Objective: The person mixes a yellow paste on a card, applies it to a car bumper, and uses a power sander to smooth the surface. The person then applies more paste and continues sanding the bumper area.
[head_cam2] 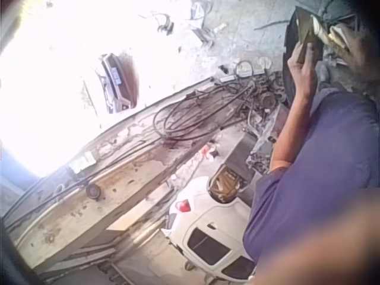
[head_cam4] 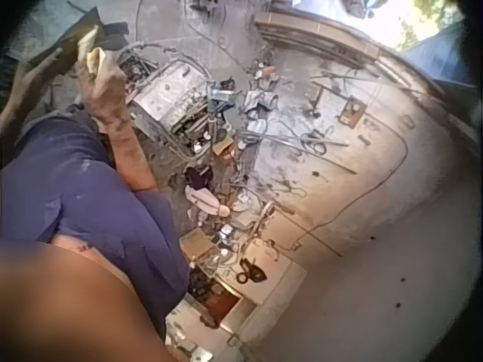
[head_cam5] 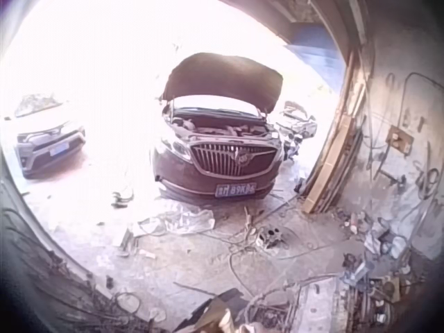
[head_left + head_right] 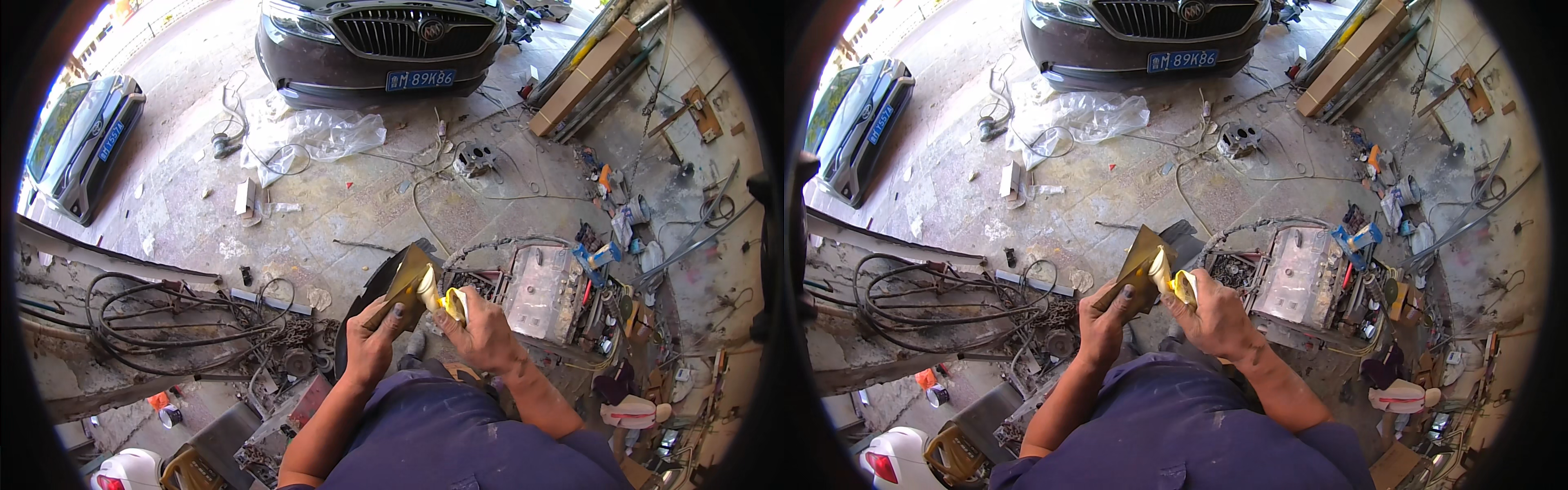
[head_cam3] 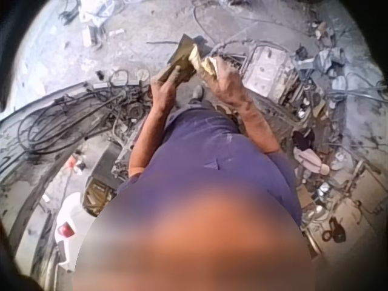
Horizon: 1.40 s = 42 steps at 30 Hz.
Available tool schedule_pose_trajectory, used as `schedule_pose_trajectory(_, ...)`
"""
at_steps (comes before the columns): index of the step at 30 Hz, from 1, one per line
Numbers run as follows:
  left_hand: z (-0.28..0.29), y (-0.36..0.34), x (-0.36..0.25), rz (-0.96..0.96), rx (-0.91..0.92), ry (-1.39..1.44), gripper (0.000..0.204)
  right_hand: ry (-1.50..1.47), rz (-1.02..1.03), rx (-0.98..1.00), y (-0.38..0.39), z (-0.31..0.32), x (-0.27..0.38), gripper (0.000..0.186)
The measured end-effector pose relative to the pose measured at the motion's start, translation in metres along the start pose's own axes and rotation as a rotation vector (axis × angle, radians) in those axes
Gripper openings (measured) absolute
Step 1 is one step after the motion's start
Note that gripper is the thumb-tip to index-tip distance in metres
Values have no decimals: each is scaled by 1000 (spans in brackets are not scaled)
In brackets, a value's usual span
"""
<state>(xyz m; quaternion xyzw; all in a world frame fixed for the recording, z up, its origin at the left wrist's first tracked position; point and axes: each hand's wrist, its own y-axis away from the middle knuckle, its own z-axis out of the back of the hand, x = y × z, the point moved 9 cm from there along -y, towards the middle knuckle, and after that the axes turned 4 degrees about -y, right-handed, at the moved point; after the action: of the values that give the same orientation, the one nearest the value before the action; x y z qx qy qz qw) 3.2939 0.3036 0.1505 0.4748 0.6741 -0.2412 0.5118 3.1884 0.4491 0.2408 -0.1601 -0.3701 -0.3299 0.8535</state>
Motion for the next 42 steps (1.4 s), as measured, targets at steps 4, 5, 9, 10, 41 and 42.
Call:
schedule_pose_trajectory(4, -1, 2, -1, 0, -9, 27, 38, -46, -41, 28, 1, -2, -4, 45)
schedule_pose_trajectory(5, -1, 2, -1, 3, -13, 37, 37, -63, -43, 32, 1, 0, -2, 45)
schedule_pose_trajectory(9, -2, 2, 1, 4, -21, 34, 37, -88, -56, 49, 3, 2, -5, 46)
schedule_pose_trajectory(10, -2, 2, 0, 3, -18, 33, 37, -91, -56, 48, 3, 2, -5, 45)
schedule_pose_trajectory(41, 2, 8, 14, 110, -45, 177, 40, 237, 256, -65, 8, -7, 9, 47)
schedule_pose_trajectory(42, 2, 8, 15, 126, -45, 192, 40, 265, 269, -68, 9, -7, 10, 47)
